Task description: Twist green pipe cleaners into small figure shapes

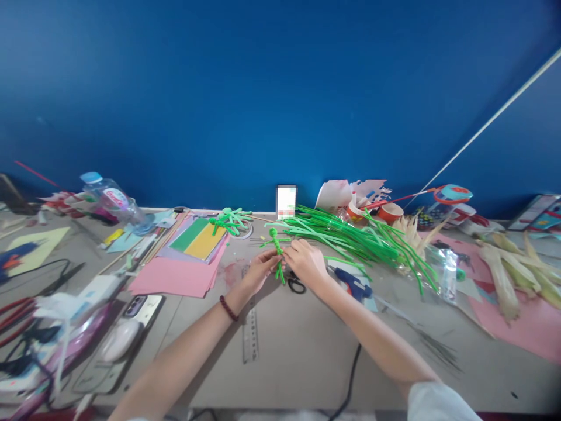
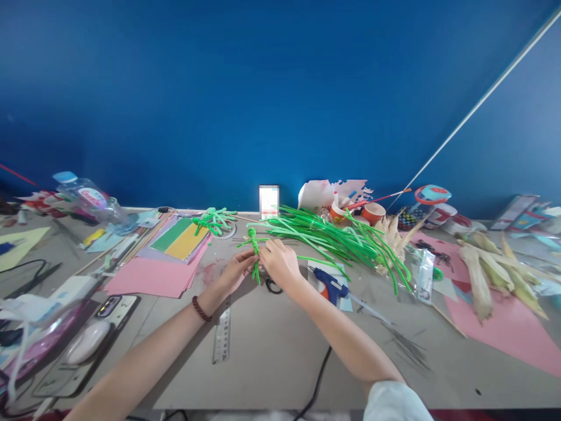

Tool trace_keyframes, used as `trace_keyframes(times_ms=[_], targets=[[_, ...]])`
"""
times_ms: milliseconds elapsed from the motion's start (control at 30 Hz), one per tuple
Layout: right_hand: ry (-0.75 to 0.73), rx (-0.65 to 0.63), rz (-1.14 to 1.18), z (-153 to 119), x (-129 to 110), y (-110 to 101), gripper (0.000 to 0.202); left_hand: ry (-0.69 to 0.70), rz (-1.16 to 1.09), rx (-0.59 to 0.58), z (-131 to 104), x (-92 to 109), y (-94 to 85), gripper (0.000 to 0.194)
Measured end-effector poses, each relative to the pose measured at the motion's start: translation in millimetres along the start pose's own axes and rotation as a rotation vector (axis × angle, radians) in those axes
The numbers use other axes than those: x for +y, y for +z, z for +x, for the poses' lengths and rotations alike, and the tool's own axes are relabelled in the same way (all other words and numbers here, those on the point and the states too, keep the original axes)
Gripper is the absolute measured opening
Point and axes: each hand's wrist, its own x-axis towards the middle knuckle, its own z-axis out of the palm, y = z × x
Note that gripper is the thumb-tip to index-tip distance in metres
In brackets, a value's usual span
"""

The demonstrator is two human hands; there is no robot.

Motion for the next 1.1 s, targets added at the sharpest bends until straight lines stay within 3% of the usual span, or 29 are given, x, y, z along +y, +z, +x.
trace_keyframes(times_ms=[200, 467, 833, 1100], targets=[[-0.047, 0.085, -0.03, -1.7, -1.2, 5.7, 0.02, 0.044, 0.068, -0.012, -2.4, 2.1, 4.6, 0.033], [-0.015, -0.008, 0.022, -2.7, -2.4, 14.3, 0.016, 0.054, 0.156, 0.13, 0.7, -4.2, 1.6, 0.037], [0.051, -0.078, 0.054, -3.7, -7.3, 13.3, 0.017, 0.264, 0.208, 0.164, 2.8, -9.0, 6.7, 0.037], [0.046, -0.034, 0.051, -4.7, -9.7, 15.5, 0.013, 0.175, 0.07, 0.303, -2.9, -8.6, 14.7, 0.032]])
